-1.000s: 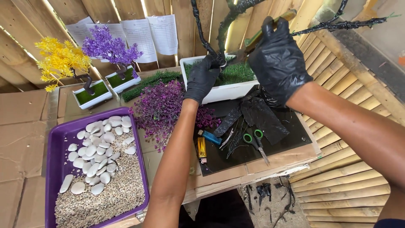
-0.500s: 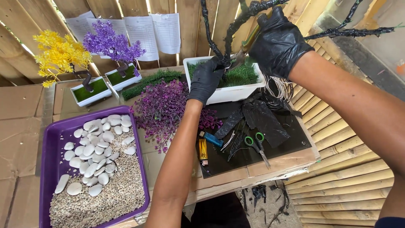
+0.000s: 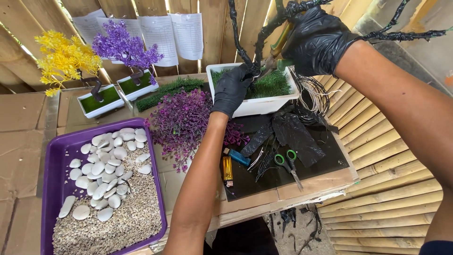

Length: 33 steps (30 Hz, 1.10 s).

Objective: The person arranges white pebbles into a purple tray filled with small gravel. They pick up the pebbles from a pile and place them carefully into the tray, creating a pattern on top of the gravel.

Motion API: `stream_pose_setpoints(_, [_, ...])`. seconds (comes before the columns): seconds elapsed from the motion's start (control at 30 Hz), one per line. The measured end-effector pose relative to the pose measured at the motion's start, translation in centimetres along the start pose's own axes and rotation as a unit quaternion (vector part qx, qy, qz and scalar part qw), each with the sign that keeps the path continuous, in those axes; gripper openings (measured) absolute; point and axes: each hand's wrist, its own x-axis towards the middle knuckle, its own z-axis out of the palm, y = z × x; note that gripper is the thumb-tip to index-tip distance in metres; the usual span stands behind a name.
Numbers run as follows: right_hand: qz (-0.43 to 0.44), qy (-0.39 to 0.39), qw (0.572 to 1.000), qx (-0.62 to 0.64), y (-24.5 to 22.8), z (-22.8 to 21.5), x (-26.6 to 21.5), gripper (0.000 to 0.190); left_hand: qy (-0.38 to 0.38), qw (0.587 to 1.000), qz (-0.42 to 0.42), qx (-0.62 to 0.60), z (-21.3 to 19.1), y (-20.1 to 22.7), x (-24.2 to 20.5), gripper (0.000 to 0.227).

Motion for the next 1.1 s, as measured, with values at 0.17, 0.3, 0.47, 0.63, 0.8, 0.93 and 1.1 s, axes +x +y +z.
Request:
stream_pose_setpoints(0.17, [0.003,-0.036,0.999,0.004,0.5,0.0,0.9,0.032,0.005,0.999,0.026,0.023,0.2,-0.4,-0.1,0.034])
stream_pose_setpoints(0.3, [-0.017,0.028,0.999,0.010,0.3,0.0,0.6,0.015,0.016,1.000,0.024,0.009,0.1,-0.2,-0.1,0.035])
stream_pose_setpoints(0.47, [-0.012,-0.024,0.999,-0.040,-0.4,-0.7,1.1,0.029,0.013,1.000,0.011,0.018,-0.5,1.0,-0.2,0.036])
stream_pose_setpoints(0.63, [0.004,-0.014,1.000,-0.011,0.1,1.3,1.7,0.029,0.042,0.998,0.036,0.037,0.3,-0.1,-0.2,0.037])
stream_pose_setpoints(0.8, [-0.016,0.091,0.995,0.041,0.4,3.6,1.9,0.031,0.042,0.998,0.036,0.038,0.6,-0.3,0.1,0.037])
stream_pose_setpoints(0.93, [0.016,0.086,0.994,0.069,-0.1,1.4,1.1,0.027,0.021,0.995,-0.067,0.077,1.1,-0.1,0.5,0.027])
stream_pose_setpoints(1.1, [0.066,0.077,0.990,0.098,-1.2,-2.1,-0.8,0.021,-0.009,0.991,-0.092,0.101,1.4,-0.3,1.1,0.031])
